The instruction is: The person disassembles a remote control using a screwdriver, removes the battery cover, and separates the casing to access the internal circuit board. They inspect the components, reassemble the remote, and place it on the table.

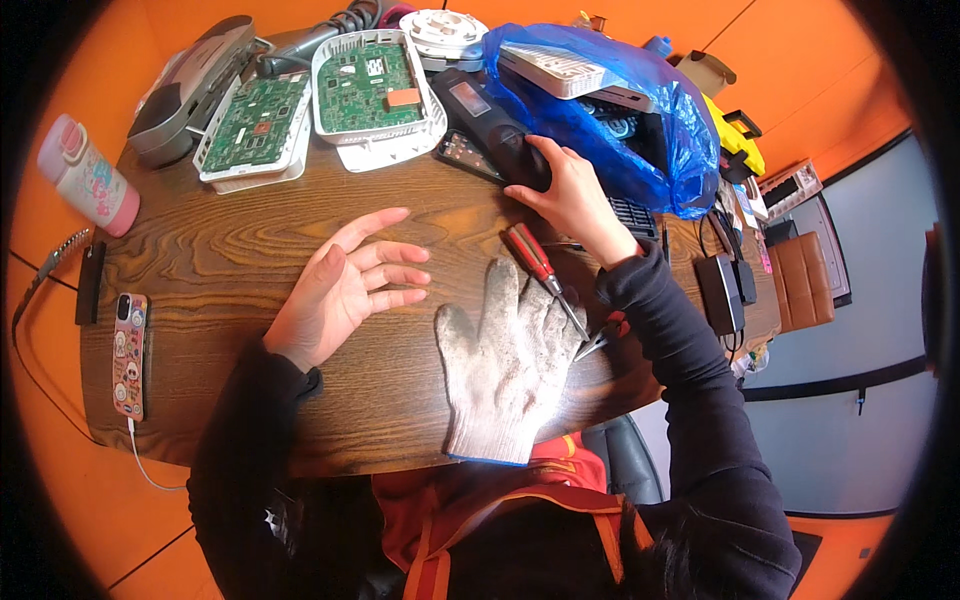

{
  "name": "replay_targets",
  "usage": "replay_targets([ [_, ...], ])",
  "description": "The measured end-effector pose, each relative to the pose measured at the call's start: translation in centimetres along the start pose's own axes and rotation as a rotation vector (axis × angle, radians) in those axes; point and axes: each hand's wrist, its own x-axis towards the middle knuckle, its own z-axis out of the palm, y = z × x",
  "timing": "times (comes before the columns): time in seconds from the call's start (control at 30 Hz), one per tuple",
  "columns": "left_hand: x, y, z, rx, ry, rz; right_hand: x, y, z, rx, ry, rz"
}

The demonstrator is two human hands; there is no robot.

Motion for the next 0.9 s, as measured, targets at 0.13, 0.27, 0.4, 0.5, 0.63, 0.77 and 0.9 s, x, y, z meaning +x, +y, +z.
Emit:
replay_targets([
  [0.13,0.0,0.0,-0.2,-0.018,0.006,0.008,0.4,0.3,-0.6,0.111,-0.032,0.147],
  [0.27,0.2,0.1,-0.4,-0.056,-0.058,0.007,-0.3,-1.3,-2.4,0.467,0.057,0.407],
  [0.4,-0.1,-0.3,0.0,-0.01,-0.044,-0.01,-2.4,-6.3,-3.4,1.076,-0.191,0.438],
  [0.5,-0.1,-0.9,0.6,-0.012,-0.015,0.08,-3.9,-10.0,-3.6,1.109,-0.384,0.292],
  [0.63,-0.3,-0.5,0.0,-0.121,-0.038,0.163,-4.1,-12.5,-2.5,0.893,-0.22,-0.011],
  [0.77,-0.4,-0.4,-0.5,-0.263,-0.095,0.174,-4.1,-12.8,-2.9,0.725,-0.128,-0.197],
  [0.9,-0.4,-1.1,-0.5,-0.147,0.026,0.147,-4.1,-12.7,-2.9,0.404,0.005,-0.385],
])
